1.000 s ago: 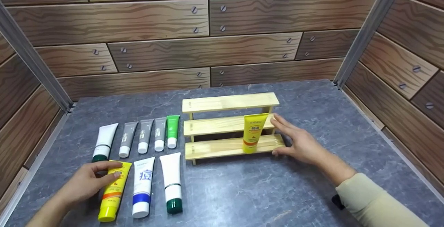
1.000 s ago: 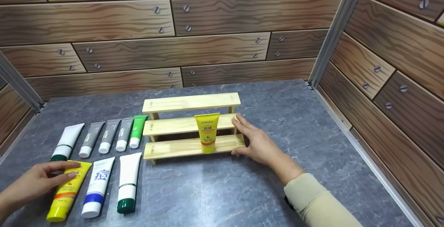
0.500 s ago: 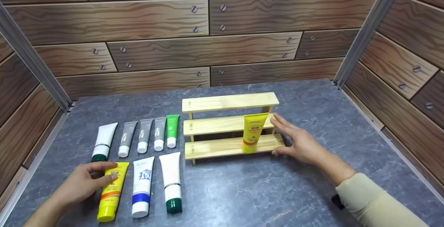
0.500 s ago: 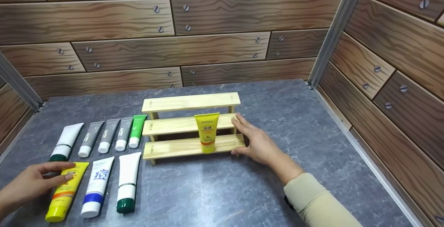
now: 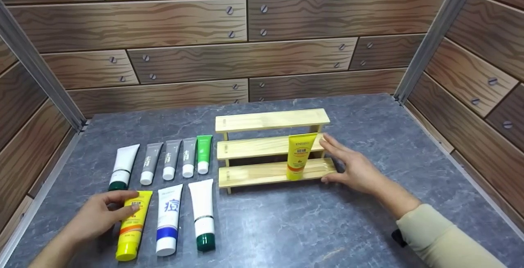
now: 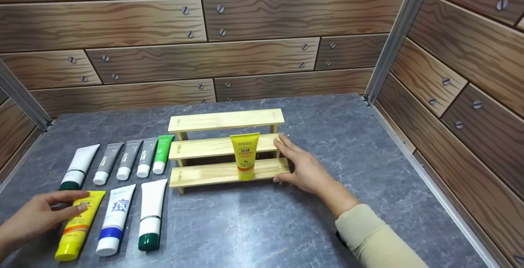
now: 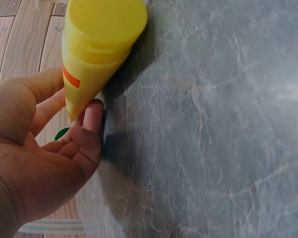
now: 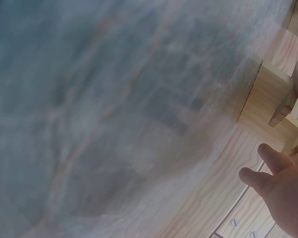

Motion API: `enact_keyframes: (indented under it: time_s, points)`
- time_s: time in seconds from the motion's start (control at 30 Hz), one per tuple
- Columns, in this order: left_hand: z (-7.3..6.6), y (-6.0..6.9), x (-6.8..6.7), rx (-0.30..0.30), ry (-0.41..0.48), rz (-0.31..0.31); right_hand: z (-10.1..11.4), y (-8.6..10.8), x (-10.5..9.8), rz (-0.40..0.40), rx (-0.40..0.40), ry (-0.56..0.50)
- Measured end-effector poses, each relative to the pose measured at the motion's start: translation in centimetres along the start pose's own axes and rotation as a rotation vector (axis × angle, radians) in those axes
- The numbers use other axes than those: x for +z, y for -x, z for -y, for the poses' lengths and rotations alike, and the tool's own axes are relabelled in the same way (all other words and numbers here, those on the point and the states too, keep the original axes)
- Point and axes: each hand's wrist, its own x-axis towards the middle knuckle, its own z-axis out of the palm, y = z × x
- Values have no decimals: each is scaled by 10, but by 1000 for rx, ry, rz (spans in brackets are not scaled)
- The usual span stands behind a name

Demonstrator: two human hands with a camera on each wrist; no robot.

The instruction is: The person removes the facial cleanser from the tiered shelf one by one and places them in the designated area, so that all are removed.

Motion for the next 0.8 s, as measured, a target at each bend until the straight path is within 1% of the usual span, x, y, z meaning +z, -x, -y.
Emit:
enact_keyframes:
  time_s: [0.2, 0.37, 0.53, 0.67, 0.8]
  points:
    - [1, 2, -1, -15, 12, -2, 0, 0, 0, 0, 0, -1]
    - [3, 6, -5, 17, 1, -5, 0, -1, 0, 2, -8, 3]
    - [5, 10, -11, 9, 11, -23, 0, 0, 0, 0, -9, -1]
    - [0, 12, -14, 9, 17, -46, 0, 0, 0, -9, -24, -4]
    - [-13, 16, -15, 37, -19, -72, 0, 0, 1, -10, -26, -6]
